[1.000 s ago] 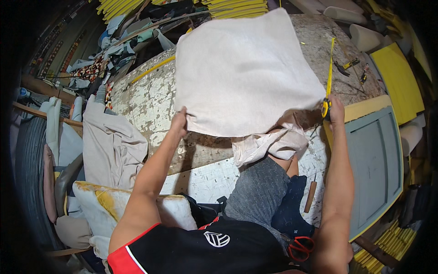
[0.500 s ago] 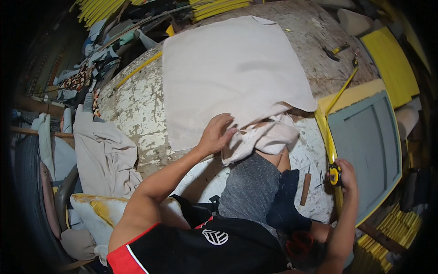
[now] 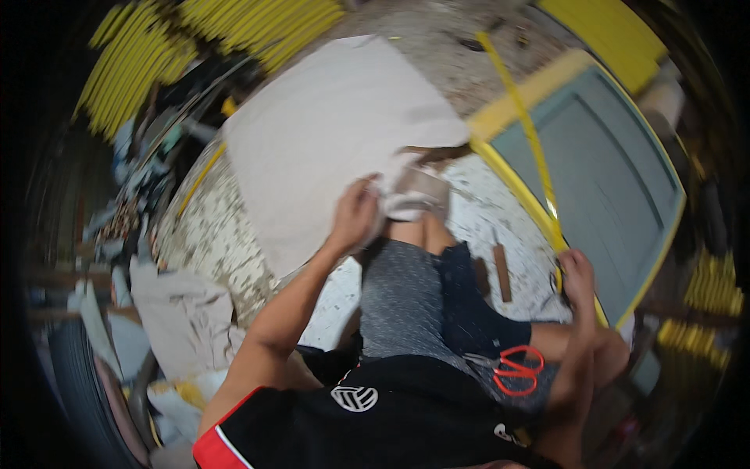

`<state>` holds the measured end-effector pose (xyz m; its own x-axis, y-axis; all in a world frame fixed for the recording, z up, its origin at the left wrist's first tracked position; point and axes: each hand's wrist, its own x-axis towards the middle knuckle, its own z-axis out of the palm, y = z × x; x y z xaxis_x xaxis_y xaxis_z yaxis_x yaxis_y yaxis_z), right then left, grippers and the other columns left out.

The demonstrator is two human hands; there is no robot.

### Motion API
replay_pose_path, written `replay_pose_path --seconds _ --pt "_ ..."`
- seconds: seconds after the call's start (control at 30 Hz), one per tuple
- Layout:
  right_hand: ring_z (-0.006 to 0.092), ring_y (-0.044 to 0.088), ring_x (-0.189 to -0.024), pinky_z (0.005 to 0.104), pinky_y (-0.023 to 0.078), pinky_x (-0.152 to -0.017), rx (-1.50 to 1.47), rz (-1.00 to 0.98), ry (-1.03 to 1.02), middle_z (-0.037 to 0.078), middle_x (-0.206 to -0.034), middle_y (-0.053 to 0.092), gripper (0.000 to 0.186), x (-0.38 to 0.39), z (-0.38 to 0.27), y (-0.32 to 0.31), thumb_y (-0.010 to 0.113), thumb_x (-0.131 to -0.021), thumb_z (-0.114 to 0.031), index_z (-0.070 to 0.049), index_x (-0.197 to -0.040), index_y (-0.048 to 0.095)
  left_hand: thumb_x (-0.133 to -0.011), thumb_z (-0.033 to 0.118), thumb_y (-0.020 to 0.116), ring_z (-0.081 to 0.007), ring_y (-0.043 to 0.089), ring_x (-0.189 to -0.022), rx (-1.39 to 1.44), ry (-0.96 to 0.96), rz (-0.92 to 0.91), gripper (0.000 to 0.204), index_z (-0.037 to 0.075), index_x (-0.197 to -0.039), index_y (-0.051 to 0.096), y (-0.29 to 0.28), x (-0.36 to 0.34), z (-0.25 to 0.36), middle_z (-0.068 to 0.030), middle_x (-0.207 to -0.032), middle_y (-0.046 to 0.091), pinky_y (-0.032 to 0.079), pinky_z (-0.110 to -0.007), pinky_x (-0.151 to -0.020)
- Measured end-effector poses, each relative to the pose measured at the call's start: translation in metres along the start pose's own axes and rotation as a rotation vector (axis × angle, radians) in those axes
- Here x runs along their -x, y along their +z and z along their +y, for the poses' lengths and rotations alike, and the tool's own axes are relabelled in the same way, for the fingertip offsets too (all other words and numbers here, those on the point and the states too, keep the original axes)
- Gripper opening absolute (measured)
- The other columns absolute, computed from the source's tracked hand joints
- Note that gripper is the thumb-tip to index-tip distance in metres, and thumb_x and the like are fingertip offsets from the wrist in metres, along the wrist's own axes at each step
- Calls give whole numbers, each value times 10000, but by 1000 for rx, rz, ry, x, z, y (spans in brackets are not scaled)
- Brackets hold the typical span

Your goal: The person measures a rectangular frame and a piece of white fabric using a tape measure. They then use scissors to cut the fabric to size.

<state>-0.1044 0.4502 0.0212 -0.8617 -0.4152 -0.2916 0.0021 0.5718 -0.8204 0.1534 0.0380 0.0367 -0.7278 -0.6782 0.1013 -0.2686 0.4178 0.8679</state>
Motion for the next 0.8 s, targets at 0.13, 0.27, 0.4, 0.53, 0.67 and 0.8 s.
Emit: replay_pose_path --seconds 0.13,0.27,0.4,0.53,0.67,0.8 --pt "124 602 -807 275 483 -733 -349 -172 122 47 -865 648 268 10 -26 5 620 -923 -232 20 -995 674 -1016 167 517 -41 484 -757 660 -150 198 93 89 -1033 565 -19 -16 62 46 -873 548 423 -214 -663" --pt "140 647 -716 270 530 -647 -376 -266 130 46 -878 641 234 21 -25 2 608 -962 -208 -2 -1066 645 -967 222 573 -81 533 -860 573 -61 109 182 57 -1039 552 -67 0 151 -14 -934 575 453 -240 -771" --pt "144 663 -746 266 529 -643 -426 -279 82 59 -871 645 245 25 -38 4 606 -961 -211 5 -1072 637 -966 230 582 -104 539 -890 613 53 -29 199 61 -1065 547 -117 51 223 -35 -964 570 454 -260 -794" --pt "154 663 -740 270 529 -638 -531 -225 94 72 -869 644 253 21 -42 6 603 -962 -222 6 -1071 626 -965 237 590 -127 546 -921 887 42 -502 220 64 -1091 542 -98 68 255 -57 -994 565 455 -280 -816" --pt "151 655 -719 279 528 -609 -605 -158 116 81 -865 633 256 17 -40 -7 608 -959 -228 0 -1077 615 -964 245 599 -150 552 -951 1195 -197 -1122 242 68 -1117 537 -2 87 285 -78 -1025 559 456 -300 -838" --pt "163 647 -751 274 512 -668 -486 -3 32 73 -920 643 284 4 -14 -14 611 -955 -243 -14 -1124 621 -1016 212 532 -192 576 -1009 906 16 -1479 257 27 -1193 530 141 123 283 -100 -1128 603 454 -316 -853"
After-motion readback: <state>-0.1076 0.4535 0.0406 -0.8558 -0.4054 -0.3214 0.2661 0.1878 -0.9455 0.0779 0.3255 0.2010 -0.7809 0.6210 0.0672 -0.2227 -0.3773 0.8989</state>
